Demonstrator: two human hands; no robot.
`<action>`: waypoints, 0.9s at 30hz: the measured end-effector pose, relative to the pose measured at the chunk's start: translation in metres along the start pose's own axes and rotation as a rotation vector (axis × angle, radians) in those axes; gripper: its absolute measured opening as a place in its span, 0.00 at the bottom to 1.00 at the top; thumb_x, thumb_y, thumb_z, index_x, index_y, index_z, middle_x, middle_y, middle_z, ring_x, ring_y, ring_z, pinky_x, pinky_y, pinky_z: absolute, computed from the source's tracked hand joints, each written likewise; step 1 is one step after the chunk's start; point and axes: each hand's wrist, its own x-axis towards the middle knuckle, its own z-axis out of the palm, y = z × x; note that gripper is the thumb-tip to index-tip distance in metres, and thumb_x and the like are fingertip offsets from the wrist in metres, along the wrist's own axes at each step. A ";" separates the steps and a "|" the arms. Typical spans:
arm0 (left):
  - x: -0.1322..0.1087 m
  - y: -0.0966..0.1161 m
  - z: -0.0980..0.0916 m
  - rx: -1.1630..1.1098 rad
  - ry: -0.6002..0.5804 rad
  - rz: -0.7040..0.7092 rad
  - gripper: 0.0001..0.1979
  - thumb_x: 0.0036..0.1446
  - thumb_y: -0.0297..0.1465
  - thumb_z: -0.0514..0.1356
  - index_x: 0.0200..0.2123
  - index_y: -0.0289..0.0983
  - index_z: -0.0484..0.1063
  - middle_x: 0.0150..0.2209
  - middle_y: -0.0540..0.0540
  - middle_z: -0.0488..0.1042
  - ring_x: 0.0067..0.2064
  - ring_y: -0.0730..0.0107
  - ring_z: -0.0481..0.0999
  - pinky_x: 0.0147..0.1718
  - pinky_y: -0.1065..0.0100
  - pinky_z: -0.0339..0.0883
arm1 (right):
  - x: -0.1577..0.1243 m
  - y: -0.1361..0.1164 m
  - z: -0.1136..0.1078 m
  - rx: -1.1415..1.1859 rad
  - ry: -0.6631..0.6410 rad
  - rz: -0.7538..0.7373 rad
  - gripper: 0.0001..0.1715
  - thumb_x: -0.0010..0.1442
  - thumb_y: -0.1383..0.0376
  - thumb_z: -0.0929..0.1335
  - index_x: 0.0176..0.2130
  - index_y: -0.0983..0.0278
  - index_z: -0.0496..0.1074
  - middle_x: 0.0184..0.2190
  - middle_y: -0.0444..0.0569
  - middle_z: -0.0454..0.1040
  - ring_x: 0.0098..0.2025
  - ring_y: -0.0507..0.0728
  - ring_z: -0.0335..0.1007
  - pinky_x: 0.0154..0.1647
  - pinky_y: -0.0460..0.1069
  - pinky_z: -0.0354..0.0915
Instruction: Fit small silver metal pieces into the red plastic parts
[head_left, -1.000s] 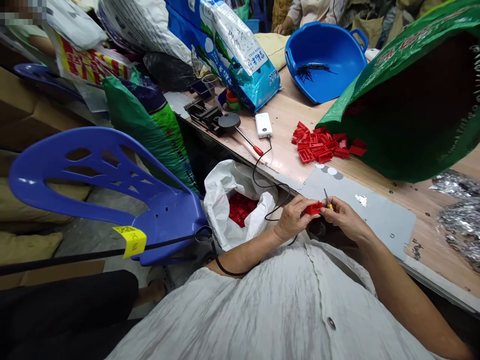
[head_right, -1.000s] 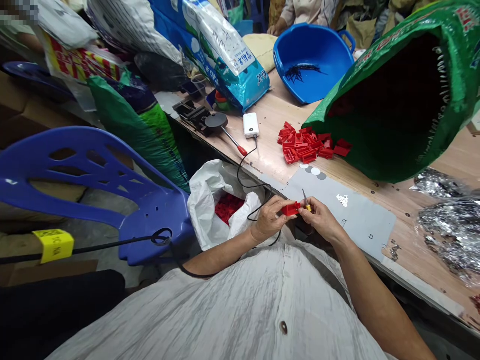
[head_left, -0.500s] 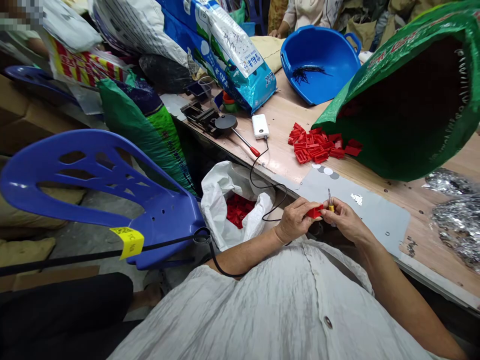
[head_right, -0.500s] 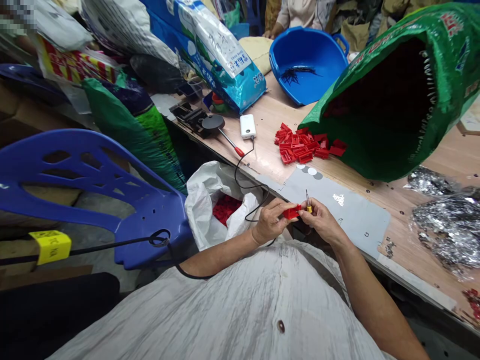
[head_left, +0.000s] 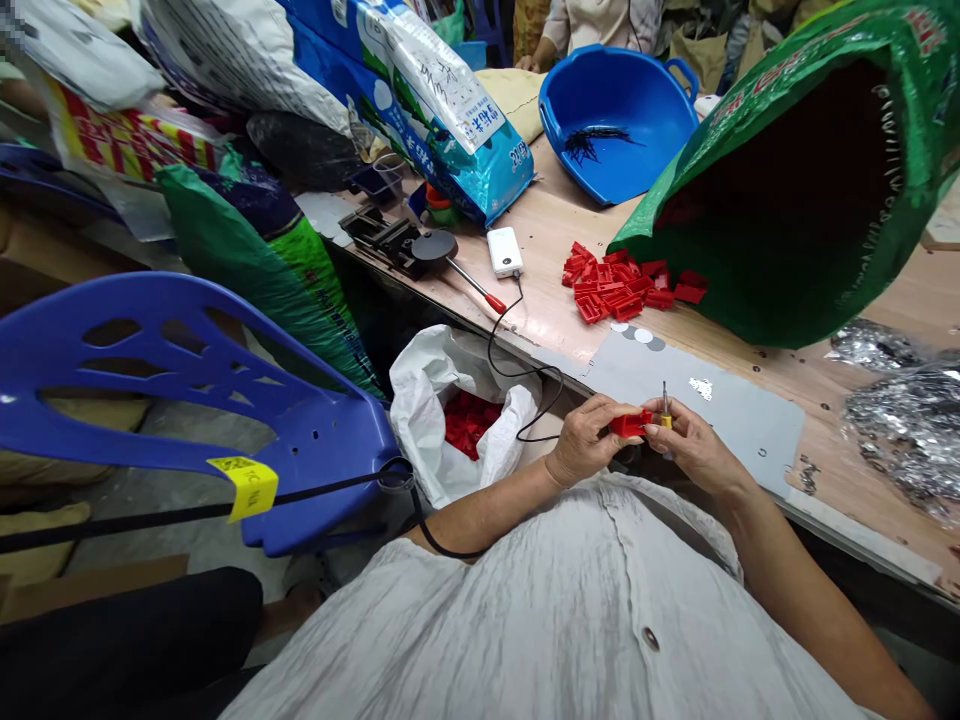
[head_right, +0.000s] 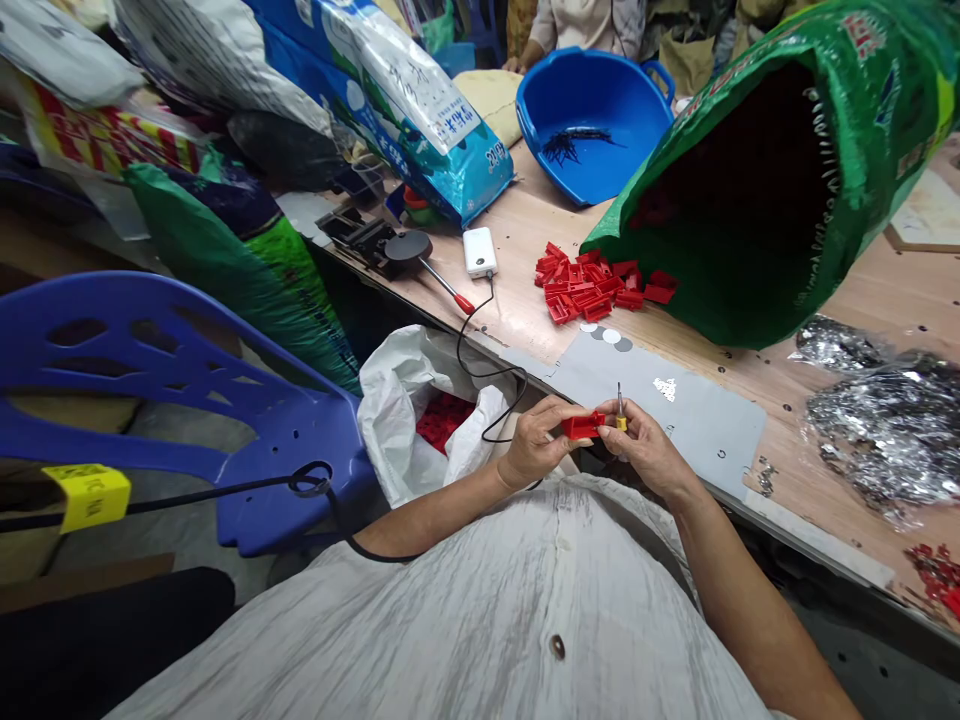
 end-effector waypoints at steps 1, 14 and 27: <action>0.000 0.000 0.000 -0.011 -0.014 0.007 0.13 0.51 0.31 0.67 0.43 0.42 0.79 0.40 0.42 0.77 0.45 0.62 0.73 0.51 0.62 0.65 | -0.002 -0.001 -0.001 0.003 0.000 0.001 0.20 0.57 0.52 0.71 0.44 0.59 0.67 0.26 0.40 0.64 0.27 0.50 0.57 0.27 0.47 0.55; 0.004 -0.030 0.014 -0.580 -0.191 -0.214 0.21 0.42 0.37 0.73 0.40 0.35 0.78 0.35 0.45 0.76 0.33 0.71 0.74 0.34 0.70 0.68 | -0.027 0.025 -0.013 0.046 -0.001 -0.048 0.23 0.55 0.53 0.73 0.45 0.60 0.66 0.33 0.43 0.69 0.28 0.50 0.60 0.29 0.46 0.57; 0.022 -0.019 0.021 -0.788 -0.126 -0.387 0.24 0.47 0.32 0.71 0.47 0.39 0.69 0.38 0.48 0.73 0.43 0.64 0.78 0.43 0.60 0.75 | 0.009 0.023 -0.095 -1.080 0.648 -0.135 0.10 0.62 0.60 0.64 0.38 0.61 0.72 0.39 0.50 0.78 0.40 0.60 0.72 0.42 0.52 0.62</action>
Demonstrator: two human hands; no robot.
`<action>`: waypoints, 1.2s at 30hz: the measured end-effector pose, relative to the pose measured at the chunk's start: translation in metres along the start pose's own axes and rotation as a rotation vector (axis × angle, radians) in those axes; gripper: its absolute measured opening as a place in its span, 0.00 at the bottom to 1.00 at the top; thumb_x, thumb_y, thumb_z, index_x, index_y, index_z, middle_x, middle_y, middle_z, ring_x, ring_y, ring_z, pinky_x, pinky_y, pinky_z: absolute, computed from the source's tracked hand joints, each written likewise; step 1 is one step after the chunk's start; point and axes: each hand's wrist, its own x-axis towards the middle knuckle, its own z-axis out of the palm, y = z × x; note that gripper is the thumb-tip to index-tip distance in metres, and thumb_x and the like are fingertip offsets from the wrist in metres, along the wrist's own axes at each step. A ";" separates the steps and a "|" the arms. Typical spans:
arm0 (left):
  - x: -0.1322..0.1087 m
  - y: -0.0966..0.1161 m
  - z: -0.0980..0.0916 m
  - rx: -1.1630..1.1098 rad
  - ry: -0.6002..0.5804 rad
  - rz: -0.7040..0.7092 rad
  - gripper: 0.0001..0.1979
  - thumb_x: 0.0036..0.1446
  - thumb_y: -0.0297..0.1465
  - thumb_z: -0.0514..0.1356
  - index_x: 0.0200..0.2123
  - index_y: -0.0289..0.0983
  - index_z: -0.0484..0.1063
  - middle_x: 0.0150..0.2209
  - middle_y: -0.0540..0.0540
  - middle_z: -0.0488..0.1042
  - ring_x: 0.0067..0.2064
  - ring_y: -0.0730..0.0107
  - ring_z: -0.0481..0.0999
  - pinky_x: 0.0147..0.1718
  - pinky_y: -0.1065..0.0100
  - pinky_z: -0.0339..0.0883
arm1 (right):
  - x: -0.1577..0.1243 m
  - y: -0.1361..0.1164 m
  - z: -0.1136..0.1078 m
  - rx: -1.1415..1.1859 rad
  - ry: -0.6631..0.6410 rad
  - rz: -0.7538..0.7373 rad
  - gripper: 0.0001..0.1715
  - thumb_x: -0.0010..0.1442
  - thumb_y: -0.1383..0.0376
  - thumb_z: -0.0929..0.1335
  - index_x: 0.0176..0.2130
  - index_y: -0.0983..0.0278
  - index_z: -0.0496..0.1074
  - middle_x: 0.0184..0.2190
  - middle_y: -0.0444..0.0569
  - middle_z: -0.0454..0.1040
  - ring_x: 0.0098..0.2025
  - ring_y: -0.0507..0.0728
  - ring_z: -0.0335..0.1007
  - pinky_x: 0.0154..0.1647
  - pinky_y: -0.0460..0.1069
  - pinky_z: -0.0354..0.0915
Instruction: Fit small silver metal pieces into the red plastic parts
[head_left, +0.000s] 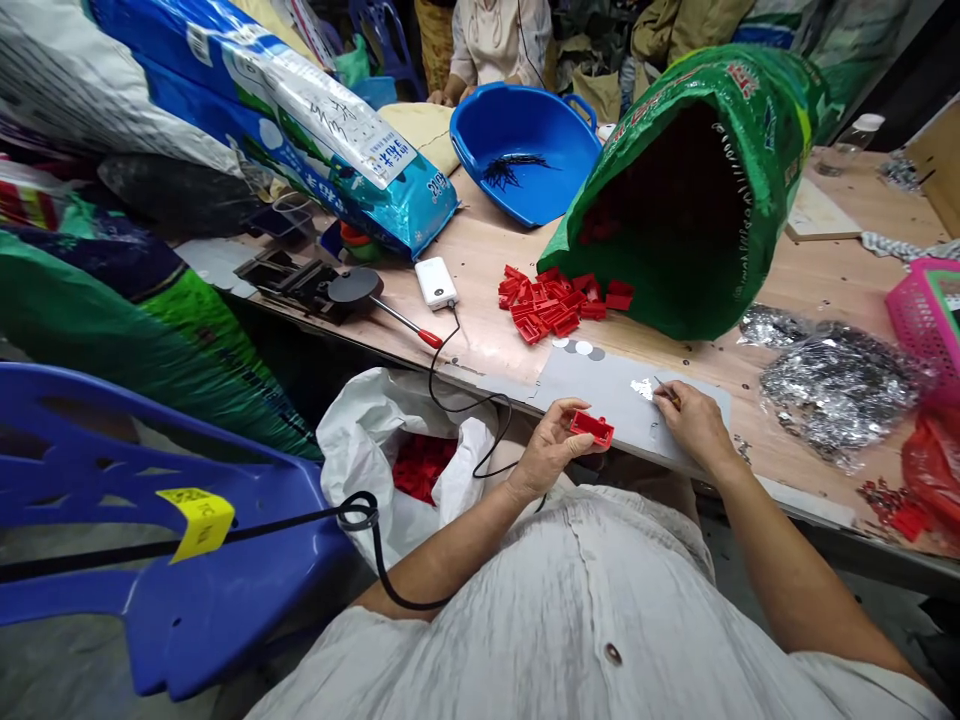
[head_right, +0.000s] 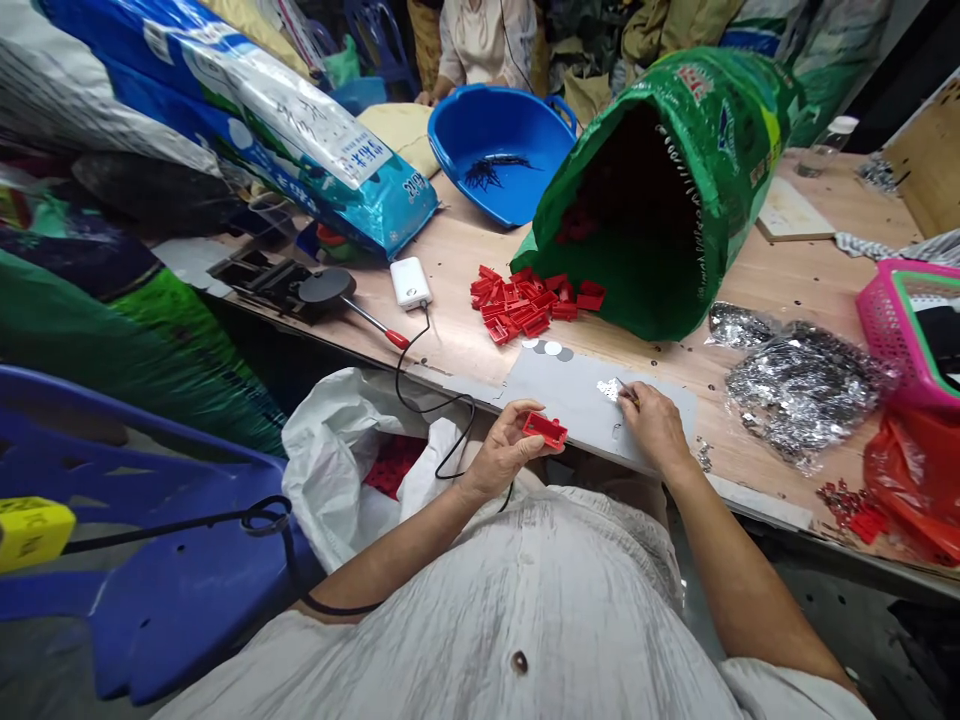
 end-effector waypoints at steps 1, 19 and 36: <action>0.001 0.000 0.000 0.008 0.014 0.010 0.23 0.46 0.31 0.71 0.45 0.38 0.69 0.38 0.49 0.73 0.42 0.66 0.78 0.43 0.61 0.75 | 0.002 -0.001 0.002 -0.042 0.001 0.002 0.10 0.62 0.59 0.64 0.38 0.61 0.71 0.38 0.51 0.78 0.40 0.60 0.72 0.41 0.52 0.62; 0.013 0.003 0.006 0.112 0.027 0.053 0.28 0.48 0.34 0.70 0.54 0.38 0.72 0.38 0.46 0.78 0.38 0.70 0.76 0.39 0.69 0.70 | -0.030 -0.062 -0.020 0.378 -0.115 -0.286 0.06 0.63 0.62 0.65 0.38 0.61 0.71 0.32 0.46 0.76 0.31 0.53 0.70 0.33 0.47 0.64; 0.010 0.012 0.012 0.257 -0.067 0.045 0.27 0.51 0.37 0.68 0.55 0.39 0.73 0.40 0.47 0.77 0.40 0.69 0.74 0.44 0.67 0.68 | -0.029 -0.063 -0.017 0.510 -0.253 -0.457 0.09 0.64 0.57 0.66 0.39 0.58 0.75 0.35 0.50 0.76 0.38 0.57 0.72 0.40 0.53 0.69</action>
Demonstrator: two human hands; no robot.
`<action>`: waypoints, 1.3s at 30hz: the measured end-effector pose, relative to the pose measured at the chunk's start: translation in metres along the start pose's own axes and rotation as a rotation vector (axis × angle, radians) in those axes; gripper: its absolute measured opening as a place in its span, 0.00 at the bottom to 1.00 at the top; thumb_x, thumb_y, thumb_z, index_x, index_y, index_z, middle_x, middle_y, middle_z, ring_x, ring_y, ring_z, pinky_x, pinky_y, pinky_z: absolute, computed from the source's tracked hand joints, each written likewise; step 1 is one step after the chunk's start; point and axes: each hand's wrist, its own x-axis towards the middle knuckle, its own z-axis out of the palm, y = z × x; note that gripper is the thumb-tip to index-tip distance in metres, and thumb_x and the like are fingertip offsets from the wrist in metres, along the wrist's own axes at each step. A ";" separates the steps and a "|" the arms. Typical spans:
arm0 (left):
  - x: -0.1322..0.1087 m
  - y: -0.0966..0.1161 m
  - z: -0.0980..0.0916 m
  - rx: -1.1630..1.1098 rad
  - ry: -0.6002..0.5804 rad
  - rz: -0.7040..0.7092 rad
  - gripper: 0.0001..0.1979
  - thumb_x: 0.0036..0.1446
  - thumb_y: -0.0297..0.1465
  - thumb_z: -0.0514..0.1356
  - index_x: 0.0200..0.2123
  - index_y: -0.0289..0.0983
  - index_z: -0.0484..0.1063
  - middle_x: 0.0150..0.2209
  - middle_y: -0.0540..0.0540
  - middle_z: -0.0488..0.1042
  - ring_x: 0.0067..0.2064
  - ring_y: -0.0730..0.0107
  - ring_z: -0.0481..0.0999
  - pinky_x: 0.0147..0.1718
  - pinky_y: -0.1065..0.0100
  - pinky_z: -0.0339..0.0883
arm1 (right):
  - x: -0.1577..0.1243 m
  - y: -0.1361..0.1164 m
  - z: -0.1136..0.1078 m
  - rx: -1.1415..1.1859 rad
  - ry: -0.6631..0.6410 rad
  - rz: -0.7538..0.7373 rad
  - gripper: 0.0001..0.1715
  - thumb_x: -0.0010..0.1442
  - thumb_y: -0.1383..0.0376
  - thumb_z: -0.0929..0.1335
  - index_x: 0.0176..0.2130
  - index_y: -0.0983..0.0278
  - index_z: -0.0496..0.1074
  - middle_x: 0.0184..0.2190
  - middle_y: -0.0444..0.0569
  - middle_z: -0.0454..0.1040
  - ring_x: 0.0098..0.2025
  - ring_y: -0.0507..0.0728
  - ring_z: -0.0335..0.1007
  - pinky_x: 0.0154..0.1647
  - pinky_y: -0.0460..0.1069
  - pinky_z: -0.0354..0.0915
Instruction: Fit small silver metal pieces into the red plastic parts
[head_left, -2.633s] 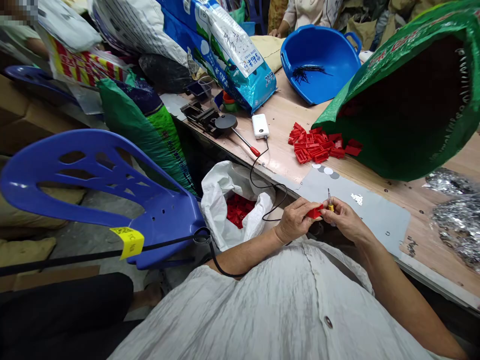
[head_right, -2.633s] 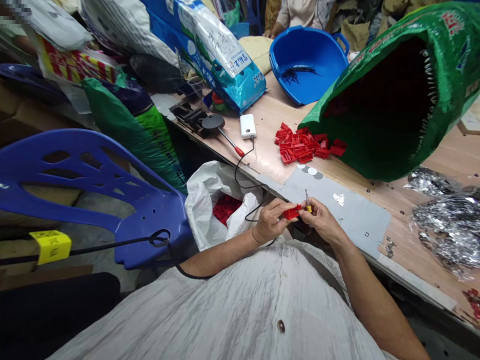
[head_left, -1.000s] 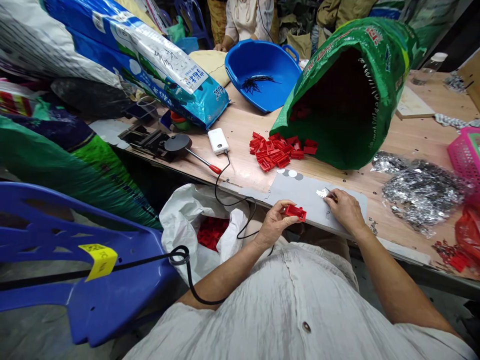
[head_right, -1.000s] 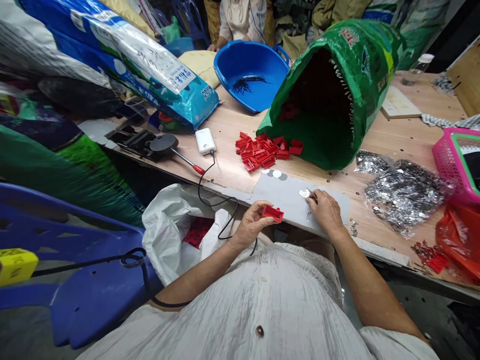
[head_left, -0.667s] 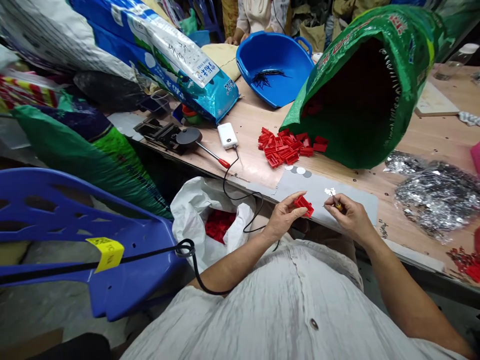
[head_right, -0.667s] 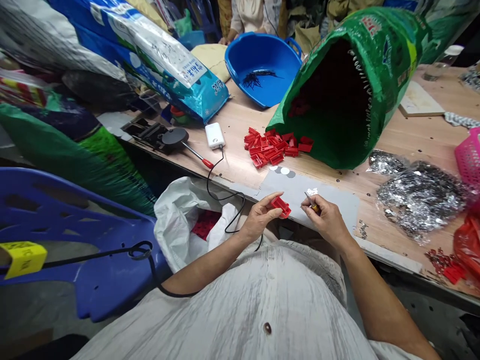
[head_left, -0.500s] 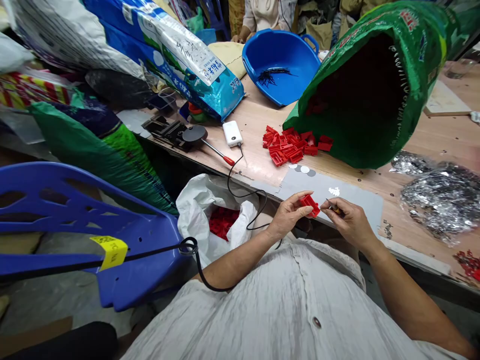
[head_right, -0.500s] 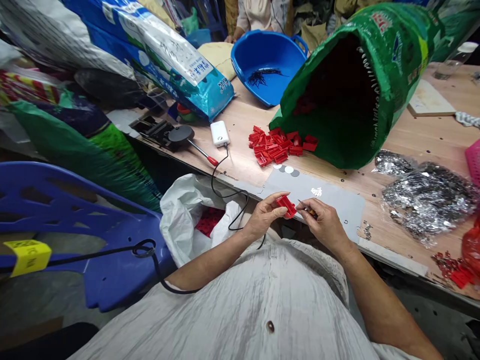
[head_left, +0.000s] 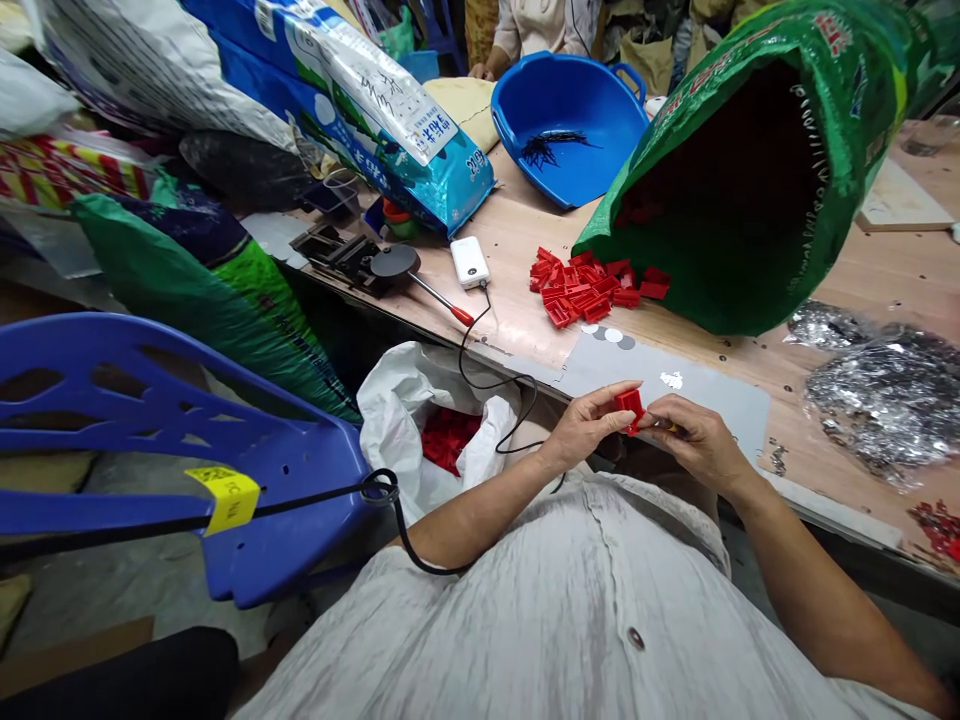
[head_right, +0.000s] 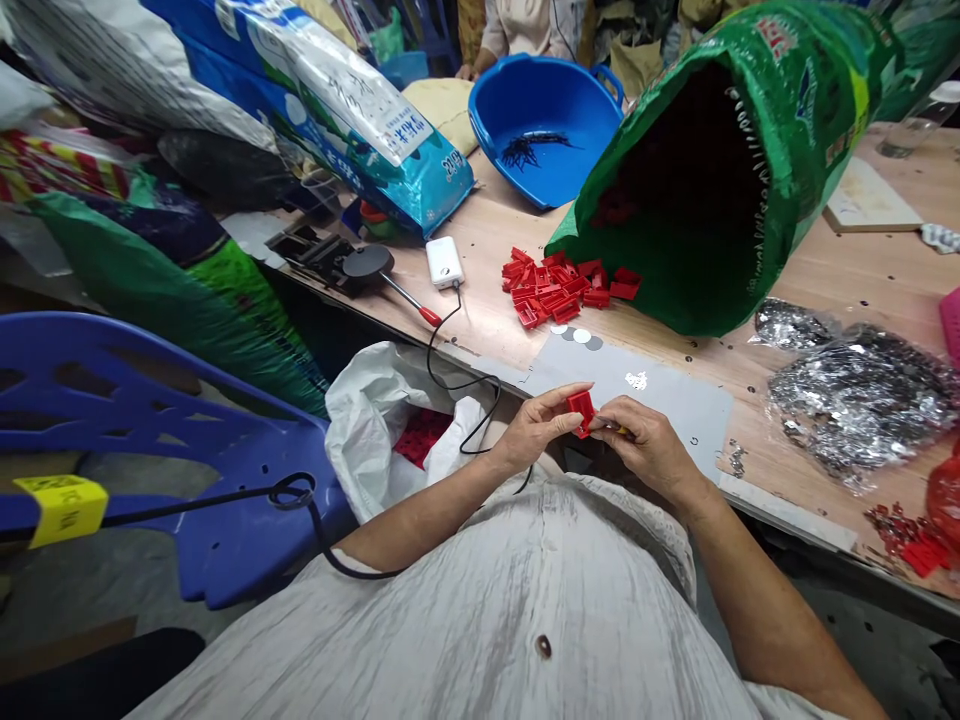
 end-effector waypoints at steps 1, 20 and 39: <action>0.000 -0.001 0.000 0.001 -0.005 -0.006 0.28 0.51 0.38 0.68 0.55 0.39 0.73 0.39 0.47 0.76 0.40 0.69 0.74 0.43 0.67 0.68 | -0.001 0.001 0.000 0.015 0.003 0.036 0.10 0.63 0.56 0.67 0.38 0.58 0.74 0.34 0.49 0.75 0.37 0.57 0.72 0.39 0.52 0.69; 0.040 -0.022 -0.035 0.635 -0.098 0.193 0.18 0.50 0.28 0.65 0.46 0.39 0.75 0.43 0.47 0.78 0.43 0.67 0.76 0.48 0.67 0.65 | -0.008 0.025 0.007 -0.282 0.041 0.179 0.14 0.64 0.63 0.63 0.46 0.59 0.74 0.41 0.50 0.78 0.41 0.59 0.75 0.45 0.54 0.68; 0.045 -0.024 -0.037 0.705 -0.114 0.207 0.19 0.50 0.28 0.64 0.47 0.40 0.77 0.46 0.46 0.80 0.46 0.64 0.78 0.50 0.67 0.66 | -0.005 0.036 0.022 -0.407 -0.041 0.146 0.15 0.67 0.65 0.60 0.46 0.58 0.74 0.41 0.51 0.75 0.41 0.58 0.73 0.42 0.53 0.69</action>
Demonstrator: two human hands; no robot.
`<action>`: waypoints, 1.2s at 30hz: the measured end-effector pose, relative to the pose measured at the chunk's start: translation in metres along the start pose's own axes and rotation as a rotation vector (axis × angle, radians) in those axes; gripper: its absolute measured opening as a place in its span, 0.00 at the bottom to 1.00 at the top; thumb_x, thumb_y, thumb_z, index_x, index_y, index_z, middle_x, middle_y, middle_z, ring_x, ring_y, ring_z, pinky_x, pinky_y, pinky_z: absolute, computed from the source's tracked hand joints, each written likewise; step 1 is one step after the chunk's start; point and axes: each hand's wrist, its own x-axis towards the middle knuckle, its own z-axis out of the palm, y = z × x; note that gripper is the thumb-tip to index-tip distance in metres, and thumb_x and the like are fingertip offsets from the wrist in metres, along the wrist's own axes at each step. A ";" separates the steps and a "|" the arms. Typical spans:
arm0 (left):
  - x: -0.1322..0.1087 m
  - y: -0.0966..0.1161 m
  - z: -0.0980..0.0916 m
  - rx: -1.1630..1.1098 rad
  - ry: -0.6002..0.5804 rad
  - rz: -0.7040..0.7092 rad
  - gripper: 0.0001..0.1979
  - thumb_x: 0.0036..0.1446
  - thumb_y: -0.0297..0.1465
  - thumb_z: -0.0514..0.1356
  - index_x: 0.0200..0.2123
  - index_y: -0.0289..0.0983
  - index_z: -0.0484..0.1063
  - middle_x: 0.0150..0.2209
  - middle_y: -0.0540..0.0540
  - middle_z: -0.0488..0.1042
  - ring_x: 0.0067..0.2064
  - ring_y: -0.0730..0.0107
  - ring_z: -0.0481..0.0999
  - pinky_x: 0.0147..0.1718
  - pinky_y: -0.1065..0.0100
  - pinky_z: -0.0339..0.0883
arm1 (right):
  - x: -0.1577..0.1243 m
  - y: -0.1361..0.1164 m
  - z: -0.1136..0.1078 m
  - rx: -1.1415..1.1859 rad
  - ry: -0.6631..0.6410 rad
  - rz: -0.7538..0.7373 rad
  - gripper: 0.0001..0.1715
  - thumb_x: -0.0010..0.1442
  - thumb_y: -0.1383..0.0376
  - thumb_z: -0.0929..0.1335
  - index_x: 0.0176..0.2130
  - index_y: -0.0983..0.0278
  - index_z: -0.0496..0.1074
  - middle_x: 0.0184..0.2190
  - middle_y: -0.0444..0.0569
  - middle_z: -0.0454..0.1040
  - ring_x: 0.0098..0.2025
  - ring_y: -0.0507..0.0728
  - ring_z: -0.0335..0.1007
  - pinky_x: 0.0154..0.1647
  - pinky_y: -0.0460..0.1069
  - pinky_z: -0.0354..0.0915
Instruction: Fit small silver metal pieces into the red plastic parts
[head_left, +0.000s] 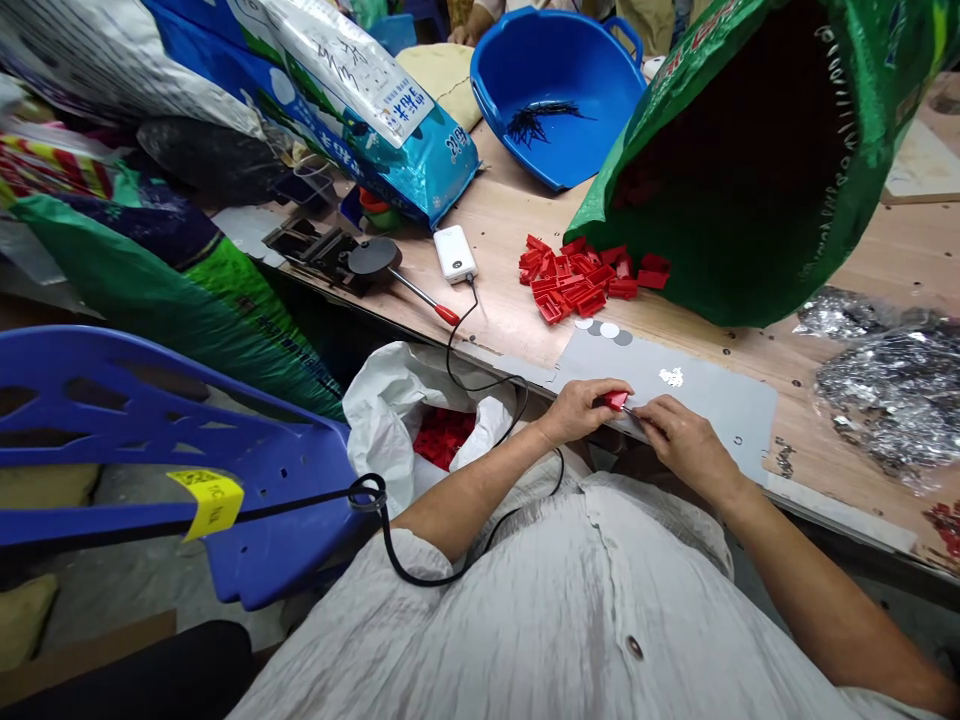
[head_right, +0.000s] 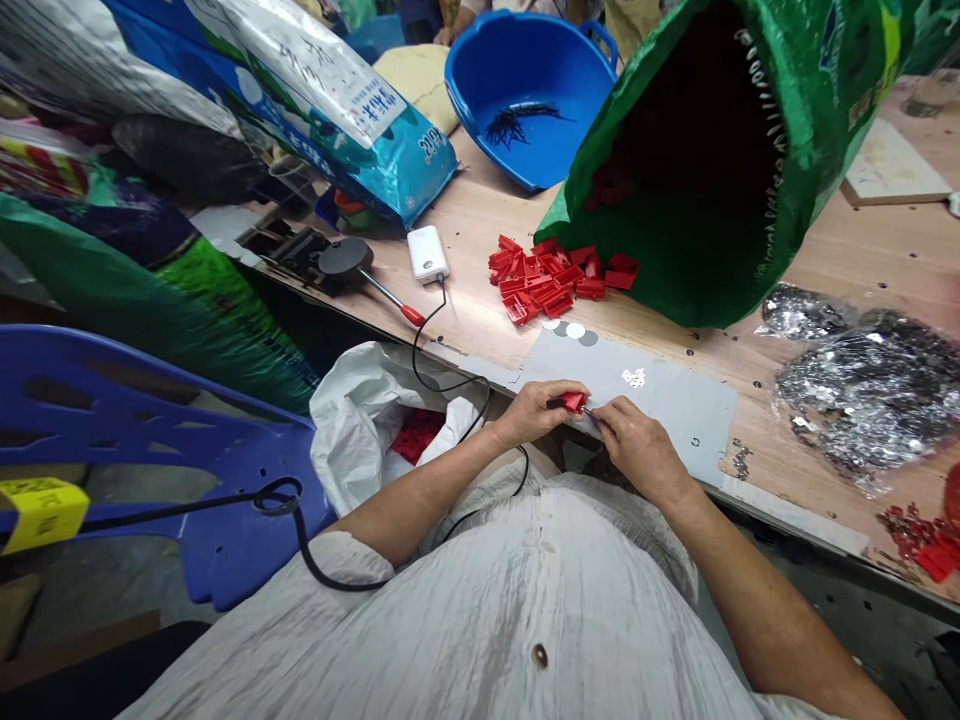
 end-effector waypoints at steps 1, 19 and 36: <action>0.000 0.000 0.001 0.003 0.006 -0.002 0.19 0.50 0.28 0.64 0.47 0.40 0.77 0.45 0.47 0.80 0.46 0.64 0.78 0.50 0.67 0.66 | 0.000 -0.004 0.002 -0.031 0.008 0.015 0.15 0.67 0.66 0.60 0.45 0.58 0.74 0.41 0.51 0.74 0.41 0.58 0.73 0.41 0.52 0.69; -0.031 0.036 0.004 -1.011 0.137 -0.301 0.16 0.51 0.39 0.68 0.34 0.35 0.68 0.35 0.48 0.76 0.42 0.65 0.80 0.49 0.62 0.66 | -0.017 -0.019 -0.024 0.312 0.096 0.119 0.13 0.68 0.57 0.60 0.48 0.60 0.64 0.34 0.48 0.73 0.34 0.56 0.69 0.37 0.51 0.65; -0.038 0.061 0.021 -1.478 0.202 -0.510 0.09 0.64 0.29 0.55 0.37 0.30 0.74 0.35 0.42 0.79 0.37 0.65 0.81 0.45 0.63 0.71 | -0.015 -0.053 -0.033 0.127 -0.054 0.070 0.27 0.70 0.54 0.54 0.64 0.57 0.58 0.30 0.45 0.77 0.30 0.57 0.74 0.34 0.50 0.65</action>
